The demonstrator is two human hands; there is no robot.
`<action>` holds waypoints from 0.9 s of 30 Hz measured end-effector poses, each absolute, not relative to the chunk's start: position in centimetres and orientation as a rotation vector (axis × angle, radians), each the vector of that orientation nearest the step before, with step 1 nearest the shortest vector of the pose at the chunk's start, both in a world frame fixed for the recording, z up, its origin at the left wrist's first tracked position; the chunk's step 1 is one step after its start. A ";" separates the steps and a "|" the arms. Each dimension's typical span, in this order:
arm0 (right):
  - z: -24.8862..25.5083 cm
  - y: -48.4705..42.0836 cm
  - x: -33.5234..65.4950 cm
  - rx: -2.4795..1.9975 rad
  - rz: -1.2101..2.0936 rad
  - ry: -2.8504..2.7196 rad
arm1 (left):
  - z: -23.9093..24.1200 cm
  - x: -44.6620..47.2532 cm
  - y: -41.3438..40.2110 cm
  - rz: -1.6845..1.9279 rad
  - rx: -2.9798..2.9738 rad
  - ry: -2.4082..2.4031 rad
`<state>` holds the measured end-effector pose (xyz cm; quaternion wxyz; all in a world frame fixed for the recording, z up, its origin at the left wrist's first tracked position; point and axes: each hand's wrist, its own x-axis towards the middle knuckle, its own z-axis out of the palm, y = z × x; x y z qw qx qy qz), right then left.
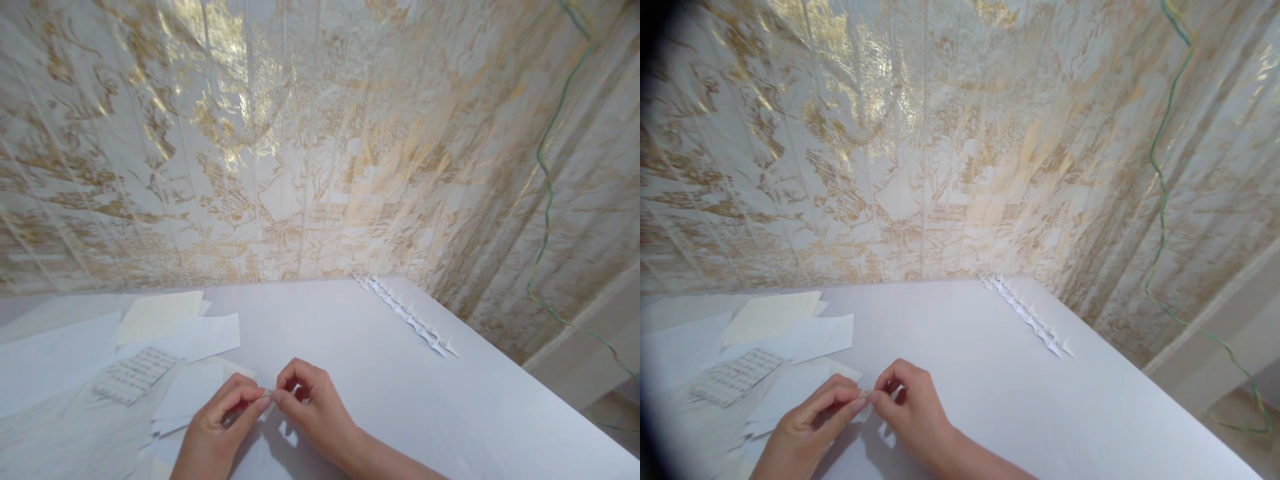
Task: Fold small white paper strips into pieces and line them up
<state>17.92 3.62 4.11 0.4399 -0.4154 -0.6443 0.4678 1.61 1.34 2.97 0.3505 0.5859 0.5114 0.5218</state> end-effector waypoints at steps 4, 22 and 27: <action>4.1 3.6 17.8 -1.000 1.219 -1.544 | 2.8 1.5 1.5 1.349 1.536 1.343; 3.7 3.1 17.6 -1.063 1.077 -1.721 | 2.7 1.0 1.4 1.184 1.812 1.359; 3.6 3.1 18.0 -1.097 0.926 -1.854 | 3.5 1.6 0.9 1.245 1.650 1.382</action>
